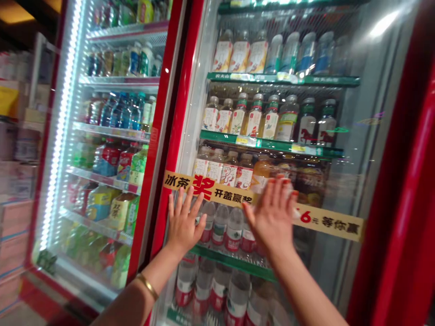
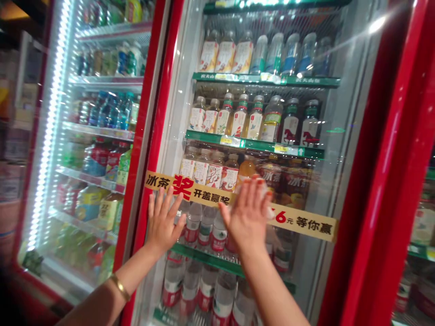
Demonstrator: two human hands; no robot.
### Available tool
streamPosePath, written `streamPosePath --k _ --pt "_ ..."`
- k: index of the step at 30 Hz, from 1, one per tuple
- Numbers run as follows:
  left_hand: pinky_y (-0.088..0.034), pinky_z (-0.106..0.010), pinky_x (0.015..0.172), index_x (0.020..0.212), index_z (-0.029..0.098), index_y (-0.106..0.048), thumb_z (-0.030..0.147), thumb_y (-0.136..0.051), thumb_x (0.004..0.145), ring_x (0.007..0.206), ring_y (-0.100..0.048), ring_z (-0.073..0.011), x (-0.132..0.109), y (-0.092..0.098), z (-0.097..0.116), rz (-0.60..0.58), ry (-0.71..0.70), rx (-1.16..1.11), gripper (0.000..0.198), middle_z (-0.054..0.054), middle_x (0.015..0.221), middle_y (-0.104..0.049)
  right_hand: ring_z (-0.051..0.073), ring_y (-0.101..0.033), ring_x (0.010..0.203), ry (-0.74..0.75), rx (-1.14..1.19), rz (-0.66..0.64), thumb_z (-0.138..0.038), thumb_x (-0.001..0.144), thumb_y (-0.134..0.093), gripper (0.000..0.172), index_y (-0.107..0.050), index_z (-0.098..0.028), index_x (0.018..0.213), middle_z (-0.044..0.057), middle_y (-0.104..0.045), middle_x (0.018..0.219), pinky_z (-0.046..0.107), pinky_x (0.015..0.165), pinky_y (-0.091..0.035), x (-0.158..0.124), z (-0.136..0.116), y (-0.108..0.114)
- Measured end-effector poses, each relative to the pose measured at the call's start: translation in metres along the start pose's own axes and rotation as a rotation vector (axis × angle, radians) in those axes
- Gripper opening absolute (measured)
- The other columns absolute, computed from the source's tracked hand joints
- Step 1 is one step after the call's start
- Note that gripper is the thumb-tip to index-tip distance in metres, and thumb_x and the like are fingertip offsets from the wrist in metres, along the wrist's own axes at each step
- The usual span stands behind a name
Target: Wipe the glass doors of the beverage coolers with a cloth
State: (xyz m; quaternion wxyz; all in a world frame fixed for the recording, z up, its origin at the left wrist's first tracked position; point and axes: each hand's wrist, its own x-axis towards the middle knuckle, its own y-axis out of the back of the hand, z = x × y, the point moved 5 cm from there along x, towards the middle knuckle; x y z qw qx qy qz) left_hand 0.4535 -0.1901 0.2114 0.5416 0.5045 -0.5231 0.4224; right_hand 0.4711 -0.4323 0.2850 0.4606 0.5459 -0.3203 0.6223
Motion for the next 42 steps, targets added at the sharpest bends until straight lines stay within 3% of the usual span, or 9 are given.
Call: streamPosePath --k 5,10,13,17,19,25,33,38,42 --pt "-0.007 -0.065 0.14 0.174 0.036 -0.023 0.034 -0.06 0.103 0.172 -0.012 -0.0334 0.0 -0.001 -0.003 -0.003 0.002 -0.031 0.08 -0.004 0.184 -0.017 0.014 -0.01 0.17 0.427 0.037 -0.049 -0.071 0.106 -0.039 0.085 -0.023 -0.024 0.175 -0.005 -0.028 0.179 0.032 0.14 -0.015 -0.043 -0.05 -0.008" --pt "-0.008 -0.065 0.14 0.173 0.038 -0.024 0.036 -0.063 0.102 0.172 -0.014 -0.0341 0.001 -0.001 -0.003 0.014 -0.004 -0.062 0.081 -0.002 0.184 -0.019 0.04 0.003 0.17 -0.157 -0.106 0.003 -0.057 0.111 -0.039 0.091 0.006 -0.007 0.173 0.022 0.005 0.182 0.076 0.134 -0.013 -0.015 0.086 0.025" --pt "-0.009 -0.065 0.14 0.173 0.038 -0.024 0.034 -0.063 0.101 0.172 -0.015 -0.0333 -0.001 -0.001 -0.002 0.032 -0.01 -0.05 0.082 -0.003 0.183 -0.021 0.043 0.004 0.169 -0.367 -0.109 0.007 -0.061 0.111 -0.036 0.094 0.013 -0.01 0.172 0.022 0.009 0.181 0.08 0.131 -0.016 -0.005 0.089 0.022" --pt "-0.016 -0.065 0.138 0.172 0.039 -0.03 0.032 -0.065 0.101 0.169 -0.025 -0.034 0.003 0.007 -0.002 0.054 0.001 -0.045 0.079 -0.006 0.181 -0.03 0.027 -0.001 0.172 0.209 0.024 -0.139 -0.062 0.108 -0.045 0.093 -0.001 -0.014 0.175 0.01 -0.01 0.183 0.057 0.141 -0.014 -0.026 -0.004 -0.001" --pt "-0.021 -0.064 0.137 0.169 0.04 -0.035 0.032 -0.063 0.101 0.164 -0.037 -0.0332 0.017 0.016 -0.001 0.08 -0.002 -0.058 0.074 -0.007 0.176 -0.041 0.022 -0.005 0.171 0.376 0.04 -0.189 -0.063 0.108 -0.046 0.09 -0.007 -0.017 0.176 0.006 -0.019 0.182 0.049 0.142 -0.011 -0.037 -0.005 0.0" --pt "-0.015 -0.063 0.139 0.169 0.048 -0.03 0.037 -0.06 0.103 0.165 -0.035 -0.0322 0.103 0.023 0.026 0.119 -0.106 -0.099 0.073 0.001 0.178 -0.038 0.043 -0.008 0.17 -0.418 -0.126 0.01 -0.062 0.111 -0.035 0.094 0.017 -0.013 0.172 0.024 -0.003 0.182 0.077 0.131 -0.025 0.001 0.144 0.039" --pt "0.008 -0.071 0.137 0.172 0.049 -0.02 0.053 -0.063 0.101 0.169 -0.024 -0.0353 0.137 -0.011 0.08 0.007 -0.314 -0.1 0.082 0.002 0.18 -0.03 0.026 -0.007 0.171 0.327 -0.097 -0.11 -0.059 0.108 -0.047 0.091 -0.005 -0.013 0.175 0.01 -0.01 0.184 0.049 0.14 -0.019 -0.017 0.055 0.014" --pt "0.008 -0.07 0.138 0.172 0.047 -0.022 0.052 -0.064 0.1 0.17 -0.022 -0.0356 0.133 -0.01 0.077 0.02 -0.312 -0.089 0.083 0.001 0.181 -0.029 0.033 0.003 0.171 -0.279 -0.163 -0.014 -0.056 0.113 -0.03 0.09 0.025 -0.01 0.168 0.018 0.018 0.18 0.062 0.138 -0.021 0.033 0.149 0.035" --pt "0.008 -0.07 0.138 0.174 0.041 -0.018 0.054 -0.064 0.1 0.17 -0.02 -0.0354 0.133 -0.009 0.077 0.057 -0.294 -0.066 0.087 -0.002 0.18 -0.031 0.032 0.005 0.17 -0.087 -0.148 -0.065 -0.052 0.113 -0.032 0.087 0.019 -0.011 0.171 0.015 0.013 0.182 0.061 0.139 -0.019 0.054 0.103 0.022"
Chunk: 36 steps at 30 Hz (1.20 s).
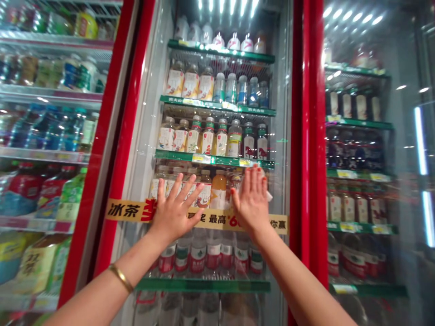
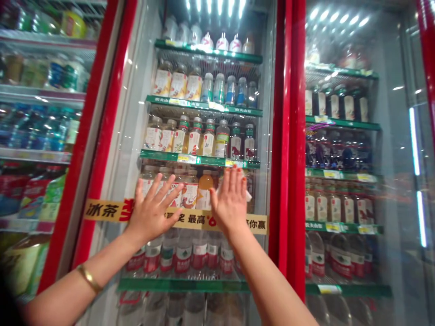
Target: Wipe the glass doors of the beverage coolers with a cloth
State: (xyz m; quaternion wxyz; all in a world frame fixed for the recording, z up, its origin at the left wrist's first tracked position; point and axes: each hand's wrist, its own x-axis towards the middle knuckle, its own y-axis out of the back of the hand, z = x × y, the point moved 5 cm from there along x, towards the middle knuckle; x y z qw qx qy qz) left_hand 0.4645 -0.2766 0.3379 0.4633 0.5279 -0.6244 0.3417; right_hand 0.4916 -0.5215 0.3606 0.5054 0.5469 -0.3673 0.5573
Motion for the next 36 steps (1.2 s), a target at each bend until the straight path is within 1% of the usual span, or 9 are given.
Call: streamPosePath --k 4,10,13,17,22,25,31,33,36 --pt "0.01 -0.078 0.134 0.175 0.039 -0.012 0.053 -0.065 0.099 0.171 -0.012 -0.041 -0.002 0.001 -0.002 0.024 0.095 0.012 0.094 -0.006 0.182 -0.024 0.024 -0.009 0.171 0.542 0.067 -0.095 -0.053 0.112 -0.039 0.082 0.001 -0.02 0.175 0.005 -0.012 0.184 0.05 0.14 -0.023 -0.036 -0.03 0.004" --pt "0.004 -0.075 0.136 0.174 0.043 -0.016 0.054 -0.067 0.098 0.17 -0.02 -0.0413 -0.003 0.002 0.001 0.024 0.112 -0.001 0.092 -0.004 0.182 -0.027 0.036 0.001 0.17 -0.137 0.02 0.004 -0.052 0.114 -0.026 0.078 0.006 -0.012 0.173 0.019 0.005 0.182 0.069 0.136 -0.019 0.03 0.059 0.015" --pt "0.0 -0.073 0.137 0.172 0.047 -0.023 0.053 -0.066 0.099 0.167 -0.029 -0.0398 0.0 0.008 -0.006 0.032 0.122 -0.008 0.085 -0.001 0.179 -0.035 0.036 0.003 0.17 0.078 0.059 0.018 -0.051 0.113 -0.028 0.081 0.005 -0.007 0.173 0.02 0.003 0.181 0.066 0.137 -0.018 0.029 0.001 0.012" --pt "-0.017 -0.061 0.138 0.171 0.045 -0.029 0.046 -0.06 0.102 0.152 -0.053 -0.0311 0.014 0.024 -0.031 0.05 0.014 -0.032 0.075 0.0 0.165 -0.058 0.016 -0.014 0.169 0.487 0.1 -0.067 -0.063 0.109 -0.042 0.074 -0.022 -0.034 0.174 -0.007 -0.022 0.181 0.035 0.138 -0.027 -0.024 -0.043 0.012" --pt "-0.016 -0.063 0.138 0.173 0.04 -0.025 0.045 -0.056 0.104 0.164 -0.037 -0.033 0.03 0.026 -0.076 0.044 0.05 -0.004 0.075 -0.005 0.178 -0.039 0.042 0.013 0.167 0.023 0.051 0.019 -0.051 0.113 -0.031 0.079 0.005 -0.015 0.175 0.017 0.022 0.179 0.078 0.131 -0.021 0.02 0.052 0.02" --pt "-0.007 -0.068 0.138 0.174 0.04 -0.017 0.049 -0.053 0.105 0.172 -0.016 -0.0349 0.031 0.017 -0.087 0.025 0.129 0.004 0.078 -0.004 0.184 -0.021 0.041 0.008 0.168 -0.186 0.036 0.003 -0.053 0.113 -0.03 0.088 0.023 -0.012 0.169 0.022 0.018 0.179 0.075 0.133 -0.017 0.059 0.04 0.01" --pt "-0.005 -0.066 0.139 0.174 0.039 -0.017 0.05 -0.05 0.106 0.172 -0.014 -0.0326 0.028 0.013 -0.086 0.008 0.121 -0.008 0.077 -0.005 0.184 -0.022 0.025 -0.006 0.171 0.643 0.125 -0.177 -0.059 0.11 -0.04 0.092 0.017 -0.022 0.173 0.006 -0.009 0.184 0.053 0.14 -0.022 0.009 -0.08 -0.005" --pt "-0.003 -0.066 0.139 0.175 0.039 -0.015 0.049 -0.052 0.105 0.172 -0.012 -0.0331 0.028 0.013 -0.086 -0.001 0.118 -0.01 0.079 -0.005 0.184 -0.021 0.026 -0.007 0.171 0.591 0.08 -0.199 -0.058 0.111 -0.038 0.085 0.007 -0.024 0.175 0.005 -0.008 0.184 0.054 0.14 -0.02 0.009 -0.046 0.004" --pt "-0.001 -0.066 0.139 0.175 0.039 -0.012 0.047 -0.053 0.105 0.173 -0.01 -0.0331 0.027 0.012 -0.087 -0.013 0.115 -0.012 0.082 -0.005 0.185 -0.018 0.038 -0.002 0.171 0.07 0.012 -0.134 -0.058 0.111 -0.035 0.085 -0.001 -0.013 0.175 0.016 0.002 0.184 0.068 0.136 -0.015 0.056 0.046 0.02"
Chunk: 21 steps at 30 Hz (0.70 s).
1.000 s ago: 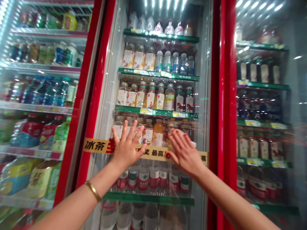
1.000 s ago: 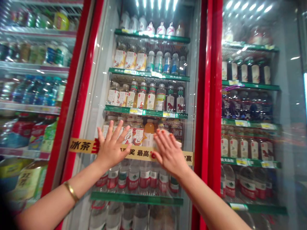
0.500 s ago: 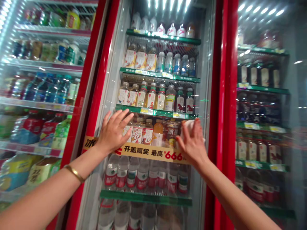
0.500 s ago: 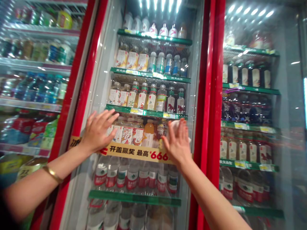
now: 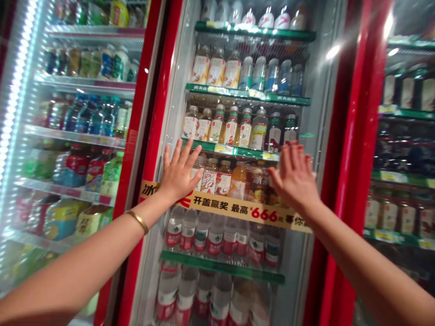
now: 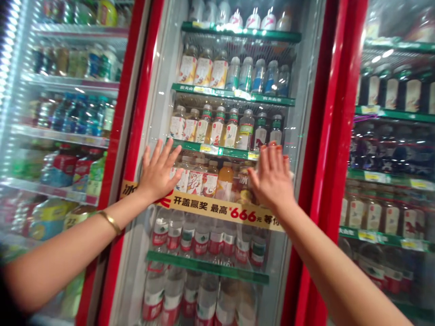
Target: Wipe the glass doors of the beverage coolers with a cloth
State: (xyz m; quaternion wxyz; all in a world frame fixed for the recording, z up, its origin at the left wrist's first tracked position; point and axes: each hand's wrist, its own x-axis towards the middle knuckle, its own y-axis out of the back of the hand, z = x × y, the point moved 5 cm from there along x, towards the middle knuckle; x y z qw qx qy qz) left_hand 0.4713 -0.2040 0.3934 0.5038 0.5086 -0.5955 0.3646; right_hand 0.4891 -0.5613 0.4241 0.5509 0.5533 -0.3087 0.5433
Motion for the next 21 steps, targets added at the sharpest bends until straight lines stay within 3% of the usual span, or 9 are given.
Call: streamPosePath --k 2,5,7,9,11,12,14,18,21 --pt "0.001 -0.065 0.139 0.175 0.039 -0.01 0.046 -0.051 0.105 0.173 -0.008 -0.0324 0.0 -0.001 -0.001 -0.006 0.001 -0.001 0.081 -0.006 0.185 -0.017 0.043 0.002 0.17 -0.246 0.03 0.069 -0.059 0.111 -0.03 0.087 -0.003 -0.003 0.173 0.024 0.004 0.182 0.073 0.134 -0.013 0.025 0.028 0.006" --pt "0.002 -0.064 0.139 0.175 0.039 -0.01 0.047 -0.047 0.107 0.173 -0.006 -0.0314 -0.001 -0.002 -0.001 -0.018 0.001 0.001 0.078 -0.006 0.185 -0.016 0.039 0.004 0.171 -0.211 0.077 0.11 -0.058 0.111 -0.029 0.087 -0.002 -0.004 0.173 0.024 0.003 0.183 0.069 0.136 -0.012 0.016 -0.03 -0.012" --pt "0.001 -0.065 0.139 0.175 0.037 -0.012 0.049 -0.044 0.109 0.173 -0.006 -0.0316 0.0 -0.001 -0.001 -0.032 -0.004 0.002 0.075 -0.006 0.185 -0.016 0.032 0.002 0.172 0.076 0.097 0.076 -0.056 0.11 -0.035 0.084 -0.006 -0.01 0.174 0.016 -0.004 0.184 0.06 0.138 -0.015 -0.038 -0.113 -0.037" --pt "0.0 -0.065 0.139 0.175 0.034 -0.016 0.051 -0.042 0.109 0.173 -0.006 -0.0318 0.0 0.0 -0.001 -0.045 -0.009 0.006 0.072 -0.006 0.185 -0.017 0.025 -0.007 0.172 0.511 0.119 0.079 -0.057 0.108 -0.041 0.079 -0.025 -0.014 0.173 0.007 -0.022 0.183 0.047 0.14 -0.017 -0.123 -0.192 -0.06" --pt "0.001 -0.064 0.139 0.174 0.031 -0.019 0.052 -0.04 0.11 0.173 -0.004 -0.0313 0.001 0.001 -0.001 -0.048 -0.004 0.011 0.071 -0.007 0.185 -0.018 0.02 -0.017 0.17 0.858 0.168 0.097 -0.058 0.109 -0.034 0.068 -0.048 -0.021 0.164 -0.003 -0.036 0.178 0.039 0.14 -0.019 -0.201 -0.23 -0.073" --pt "0.001 -0.064 0.139 0.174 0.03 -0.02 0.052 -0.04 0.11 0.173 -0.003 -0.031 0.0 0.001 -0.001 -0.045 -0.001 0.012 0.071 -0.008 0.185 -0.018 0.017 -0.019 0.169 0.943 0.183 0.098 -0.056 0.11 -0.03 0.064 -0.055 -0.025 0.16 -0.007 -0.04 0.176 0.037 0.139 -0.021 -0.223 -0.23 -0.074" --pt "0.001 -0.064 0.139 0.174 0.029 -0.02 0.052 -0.04 0.11 0.173 -0.003 -0.0306 0.0 0.0 -0.001 -0.032 0.0 0.013 0.071 -0.008 0.185 -0.018 0.015 -0.021 0.168 0.923 0.128 0.076 -0.051 0.111 -0.03 0.058 -0.053 -0.032 0.161 -0.011 -0.039 0.175 0.039 0.14 -0.019 -0.222 -0.199 -0.068" --pt "-0.002 -0.064 0.139 0.174 0.032 -0.019 0.057 -0.04 0.109 0.173 -0.007 -0.0303 -0.002 -0.001 0.0 0.001 -0.012 0.016 0.073 -0.008 0.184 -0.022 0.034 -0.017 0.17 0.397 0.112 0.138 -0.052 0.111 -0.041 0.075 -0.02 -0.017 0.174 0.011 -0.016 0.182 0.063 0.138 -0.018 -0.106 -0.09 -0.024" --pt "-0.002 -0.063 0.14 0.175 0.034 -0.016 0.058 -0.039 0.108 0.173 -0.007 -0.0298 -0.002 -0.001 0.0 -0.007 -0.003 0.03 0.074 -0.006 0.184 -0.021 0.048 -0.011 0.168 0.022 0.177 0.204 -0.052 0.112 -0.035 0.077 -0.013 -0.013 0.175 0.016 -0.005 0.182 0.078 0.133 -0.016 -0.068 -0.066 -0.008"
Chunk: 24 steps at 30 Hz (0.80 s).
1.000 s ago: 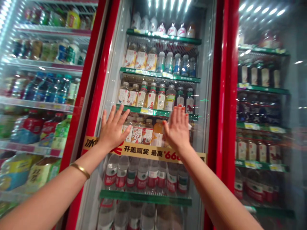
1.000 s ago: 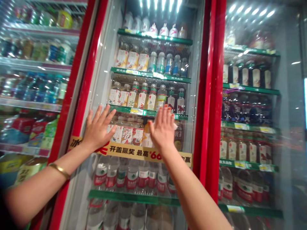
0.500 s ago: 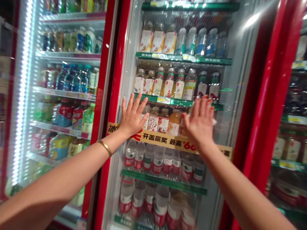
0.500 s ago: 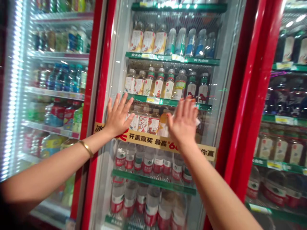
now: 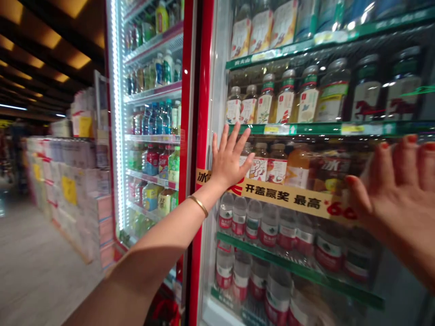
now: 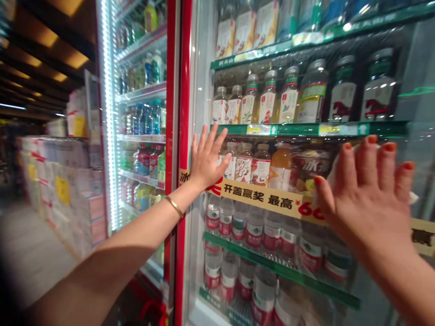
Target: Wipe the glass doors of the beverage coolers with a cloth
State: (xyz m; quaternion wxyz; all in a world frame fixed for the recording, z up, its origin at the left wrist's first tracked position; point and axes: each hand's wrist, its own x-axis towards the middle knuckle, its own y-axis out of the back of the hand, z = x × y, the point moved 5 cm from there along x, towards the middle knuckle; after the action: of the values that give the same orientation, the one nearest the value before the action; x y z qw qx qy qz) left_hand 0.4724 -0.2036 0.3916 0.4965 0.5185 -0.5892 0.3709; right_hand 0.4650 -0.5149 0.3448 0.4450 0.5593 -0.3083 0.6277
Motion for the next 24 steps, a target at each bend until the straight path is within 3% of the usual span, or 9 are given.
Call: streamPosePath --k 2,5,7,9,14,17,20,22,24 --pt "-0.003 -0.064 0.14 0.175 0.035 -0.013 0.058 -0.037 0.108 0.173 -0.007 -0.0296 0.0 0.0 0.0 -0.008 0.004 0.007 0.075 -0.006 0.184 -0.021 0.043 -0.01 0.169 0.076 0.053 -0.011 -0.049 0.112 -0.037 0.075 -0.017 -0.012 0.174 0.014 -0.007 0.183 0.069 0.137 -0.013 -0.034 -0.027 -0.007" --pt "-0.005 -0.064 0.14 0.175 0.035 -0.015 0.059 -0.036 0.109 0.173 -0.008 -0.0286 -0.001 0.0 -0.002 0.002 0.002 0.019 0.074 -0.006 0.184 -0.022 0.026 -0.023 0.168 0.583 0.113 -0.07 -0.039 0.111 -0.041 0.061 -0.04 -0.016 0.168 0.005 -0.034 0.178 0.047 0.141 -0.013 -0.129 -0.076 -0.021" --pt "-0.006 -0.064 0.14 0.174 0.035 -0.018 0.059 -0.038 0.109 0.173 -0.009 -0.0283 -0.001 0.0 -0.002 0.013 -0.004 0.021 0.073 -0.006 0.184 -0.023 0.021 -0.028 0.167 0.732 0.111 -0.102 -0.036 0.111 -0.04 0.055 -0.049 -0.023 0.163 -0.001 -0.046 0.172 0.042 0.141 -0.013 -0.169 -0.071 -0.021" --pt "-0.006 -0.065 0.14 0.174 0.035 -0.021 0.059 -0.04 0.108 0.173 -0.009 -0.0288 0.0 -0.001 -0.002 0.008 -0.005 0.003 0.073 -0.005 0.184 -0.023 0.022 -0.026 0.168 0.621 0.051 -0.114 -0.04 0.111 -0.045 0.057 -0.045 -0.023 0.165 0.001 -0.043 0.174 0.043 0.141 -0.012 -0.162 -0.037 -0.012" --pt "0.001 -0.064 0.14 0.172 0.039 -0.029 0.062 -0.045 0.105 0.173 -0.009 -0.0295 0.001 -0.003 -0.005 -0.01 0.039 -0.105 0.073 -0.001 0.184 -0.023 0.042 -0.005 0.17 -0.123 -0.151 -0.096 -0.052 0.111 -0.043 0.082 -0.011 -0.011 0.174 0.021 -0.008 0.182 0.074 0.134 -0.013 -0.095 0.029 0.001" --pt "0.003 -0.065 0.141 0.172 0.04 -0.028 0.062 -0.045 0.105 0.173 -0.007 -0.0284 -0.001 -0.002 -0.005 -0.002 0.047 -0.154 0.072 0.002 0.184 -0.021 0.038 -0.014 0.17 0.15 -0.087 -0.161 -0.049 0.108 -0.051 0.078 -0.024 -0.013 0.173 0.015 -0.015 0.183 0.064 0.135 -0.026 -0.135 -0.021 -0.013" --pt "0.002 -0.064 0.141 0.173 0.043 -0.023 0.061 -0.043 0.105 0.173 -0.005 -0.0266 -0.004 -0.002 -0.004 -0.015 0.043 -0.153 0.072 0.005 0.184 -0.016 0.01 -0.026 0.166 0.582 0.036 -0.252 -0.046 0.112 -0.036 0.048 -0.059 -0.039 0.154 -0.018 -0.036 0.175 0.025 0.131 -0.035 -0.206 -0.063 -0.01" --pt "0.003 -0.063 0.142 0.173 0.043 -0.02 0.061 -0.043 0.105 0.173 -0.003 -0.0256 -0.007 -0.002 -0.003 -0.033 0.042 -0.135 0.074 0.007 0.184 -0.013 0.004 -0.025 0.165 0.61 0.022 -0.266 -0.042 0.112 -0.038 0.044 -0.062 -0.044 0.149 -0.024 -0.042 0.17 0.02 0.133 -0.028 -0.224 -0.05 0.001" --pt "0.004 -0.061 0.142 0.173 0.044 -0.018 0.061 -0.042 0.105 0.173 -0.002 -0.0245 -0.008 -0.002 -0.002 -0.043 0.045 -0.122 0.074 0.01 0.184 -0.009 0.015 -0.021 0.168 0.431 -0.06 -0.249 -0.041 0.109 -0.05 0.054 -0.048 -0.033 0.163 -0.008 -0.039 0.175 0.038 0.141 -0.014 -0.207 -0.012 0.009"
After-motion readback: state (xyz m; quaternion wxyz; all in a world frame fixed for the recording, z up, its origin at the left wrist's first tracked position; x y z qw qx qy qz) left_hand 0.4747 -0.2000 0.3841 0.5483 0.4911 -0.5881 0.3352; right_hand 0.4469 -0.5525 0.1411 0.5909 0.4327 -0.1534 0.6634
